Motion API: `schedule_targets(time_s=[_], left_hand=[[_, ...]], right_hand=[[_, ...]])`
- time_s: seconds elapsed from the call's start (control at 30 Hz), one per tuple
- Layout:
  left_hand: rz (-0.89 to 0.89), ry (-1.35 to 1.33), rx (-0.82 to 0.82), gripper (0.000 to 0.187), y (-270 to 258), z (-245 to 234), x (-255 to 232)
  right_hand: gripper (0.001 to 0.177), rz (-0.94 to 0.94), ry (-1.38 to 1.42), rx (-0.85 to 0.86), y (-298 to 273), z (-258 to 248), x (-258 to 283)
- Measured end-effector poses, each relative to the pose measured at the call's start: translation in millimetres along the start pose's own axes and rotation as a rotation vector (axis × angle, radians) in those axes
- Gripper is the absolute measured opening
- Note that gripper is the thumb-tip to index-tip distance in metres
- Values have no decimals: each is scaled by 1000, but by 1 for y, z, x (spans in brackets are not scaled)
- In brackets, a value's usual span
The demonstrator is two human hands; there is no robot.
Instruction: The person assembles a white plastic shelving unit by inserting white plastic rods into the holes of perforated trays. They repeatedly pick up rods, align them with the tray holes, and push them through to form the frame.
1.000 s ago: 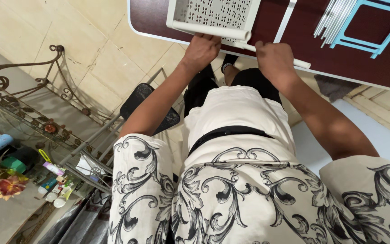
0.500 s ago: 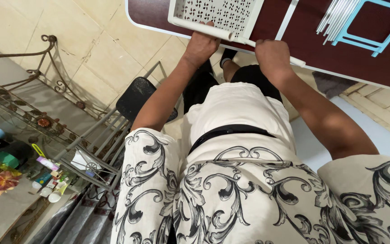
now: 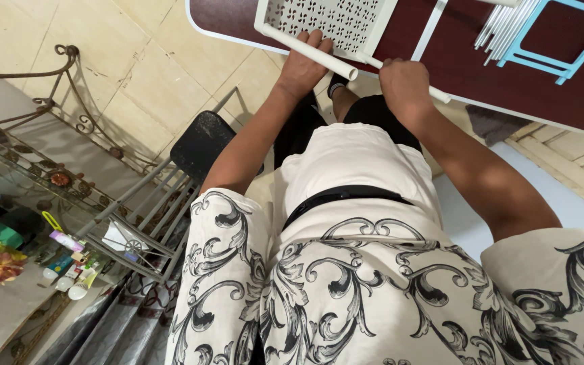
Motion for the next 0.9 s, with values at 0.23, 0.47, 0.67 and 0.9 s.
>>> schedule_targets(time_s=[0.23,0.47,0.67,0.9], left_hand=[[14,-8,-36,10,-1,-5,3],[17,1,-10,9,-3,2,4],[-18,31,120,19,2,18,0],[23,30,41,29,3,-6,-24]], right_hand=[[11,47,58,39,8,8,-1],[18,143,430,157,17,22,-18],[25,191,487,284,19,30,-23],[17,152,514,246,11,29,-24]])
Point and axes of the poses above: each hand's wrist, its own y-axis towards the middle knuckle, its own z-axis out of the palm, x = y × z, the point moved 6 cm from there along y, towards the middle knuckle, and after that the axes turned 11 degrees about -y, right-handed, at the moved point
